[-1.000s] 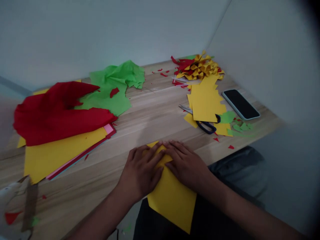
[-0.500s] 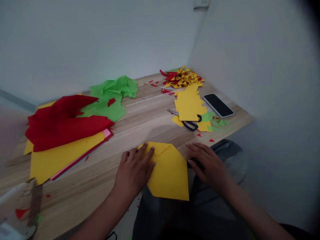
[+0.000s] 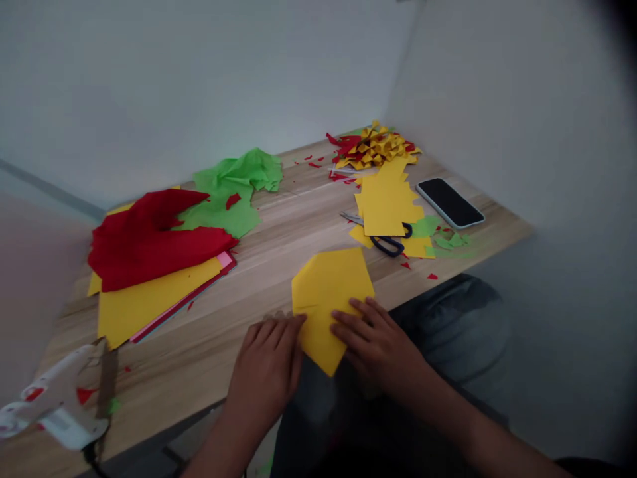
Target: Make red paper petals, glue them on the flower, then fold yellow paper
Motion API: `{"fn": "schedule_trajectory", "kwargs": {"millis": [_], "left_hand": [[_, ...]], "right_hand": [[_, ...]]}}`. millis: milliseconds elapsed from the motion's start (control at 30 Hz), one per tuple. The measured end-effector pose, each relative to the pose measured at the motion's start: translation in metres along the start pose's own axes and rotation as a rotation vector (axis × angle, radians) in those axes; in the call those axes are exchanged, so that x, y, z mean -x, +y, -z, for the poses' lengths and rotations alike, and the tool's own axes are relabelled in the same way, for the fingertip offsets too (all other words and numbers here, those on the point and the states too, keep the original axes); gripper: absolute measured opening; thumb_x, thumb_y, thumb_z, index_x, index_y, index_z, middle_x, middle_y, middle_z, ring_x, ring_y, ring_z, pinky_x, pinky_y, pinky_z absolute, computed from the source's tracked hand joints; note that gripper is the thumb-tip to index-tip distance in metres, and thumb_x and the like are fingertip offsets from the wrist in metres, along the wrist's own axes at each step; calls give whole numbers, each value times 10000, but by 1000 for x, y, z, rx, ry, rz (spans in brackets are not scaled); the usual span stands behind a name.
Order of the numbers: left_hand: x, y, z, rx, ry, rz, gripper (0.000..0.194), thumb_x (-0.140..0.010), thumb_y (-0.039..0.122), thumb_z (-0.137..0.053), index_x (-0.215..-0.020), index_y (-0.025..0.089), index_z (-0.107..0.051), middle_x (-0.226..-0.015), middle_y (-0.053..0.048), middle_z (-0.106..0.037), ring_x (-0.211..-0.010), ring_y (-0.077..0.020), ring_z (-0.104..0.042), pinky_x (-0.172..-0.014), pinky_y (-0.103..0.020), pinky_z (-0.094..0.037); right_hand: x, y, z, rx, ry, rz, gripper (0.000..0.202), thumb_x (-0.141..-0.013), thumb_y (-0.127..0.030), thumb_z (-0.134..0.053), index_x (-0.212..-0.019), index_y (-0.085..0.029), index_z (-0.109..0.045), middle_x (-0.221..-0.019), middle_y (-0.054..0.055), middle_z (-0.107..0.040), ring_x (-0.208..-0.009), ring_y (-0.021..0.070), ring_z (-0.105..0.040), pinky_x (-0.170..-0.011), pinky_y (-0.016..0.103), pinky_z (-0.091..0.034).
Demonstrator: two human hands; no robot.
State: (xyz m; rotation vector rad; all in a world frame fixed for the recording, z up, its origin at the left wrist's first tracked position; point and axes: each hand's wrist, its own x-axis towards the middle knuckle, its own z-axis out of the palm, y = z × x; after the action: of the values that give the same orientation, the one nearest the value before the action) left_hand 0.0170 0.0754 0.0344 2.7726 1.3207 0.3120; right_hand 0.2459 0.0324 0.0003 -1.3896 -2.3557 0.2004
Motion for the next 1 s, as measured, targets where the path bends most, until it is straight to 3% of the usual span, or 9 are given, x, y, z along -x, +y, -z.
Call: {"fn": "schedule_trajectory", "kwargs": {"millis": [100,200,300,500,600,767,1000], "left_hand": [[8,3,-3,37,29,1,273,-930,189,-510,-1169,228,-636,-1046,-67,-708,-947,-247,-628,-812,-425,-478],[11,-1,-11,60,58,-32,272,-924,172,-515,-1166,213,-632,-1205,-85,-683,-1130,-261,-603,-921,-457,-481],[13,-11,-16,77,-4,-132,273,-928,170,-510,-1184,196,-601,-1378,-82,-606,-1297,-244,-524,-1033,-468,-457],[19,-21,-18,113,-39,-160,225,-903,209,-560,-1125,208,-599,-1436,-74,-564,-1364,-238,-476,-1080,-481,-459],[21,-21,-21,117,-32,-171,240,-882,181,-559,-1117,203,-603,-1446,-75,-554,-1373,-239,-468,-1091,-477,-458],[22,-22,-24,116,25,-196,346,-891,170,-534,-1233,193,-586,-1463,-65,-537,-1376,-226,-462,-1091,-463,-463],[24,-19,-20,125,21,-189,466,-884,100,-459,-1286,287,-603,-1481,-33,-516,-1397,-240,-426,-1081,-483,-439]], "right_hand": [[0,11,0,-29,62,128,319,-925,-186,-591,-1239,-219,-636,-1336,54,-648,-1291,281,-516,-1083,504,-439],[-2,17,-6,-171,85,287,259,-975,-203,-532,-1212,-227,-634,-1295,27,-676,-1234,203,-562,-1058,401,-466],[-9,17,-9,-288,106,159,144,-978,-216,-540,-1054,-226,-662,-1189,21,-715,-1142,175,-601,-1021,367,-475],[-42,5,-2,-249,83,-238,105,-891,-252,-657,-812,-190,-630,-948,63,-645,-939,233,-558,-864,409,-459],[-56,1,-2,-161,39,-285,100,-893,-229,-636,-803,-186,-630,-866,50,-612,-859,229,-531,-805,396,-425],[-61,-2,-9,-39,71,-314,162,-906,-217,-564,-756,-182,-614,-794,52,-575,-805,231,-509,-767,384,-384],[-59,-4,-11,-16,88,-323,178,-904,-208,-538,-732,-195,-582,-788,41,-562,-806,221,-503,-761,371,-361]]}}
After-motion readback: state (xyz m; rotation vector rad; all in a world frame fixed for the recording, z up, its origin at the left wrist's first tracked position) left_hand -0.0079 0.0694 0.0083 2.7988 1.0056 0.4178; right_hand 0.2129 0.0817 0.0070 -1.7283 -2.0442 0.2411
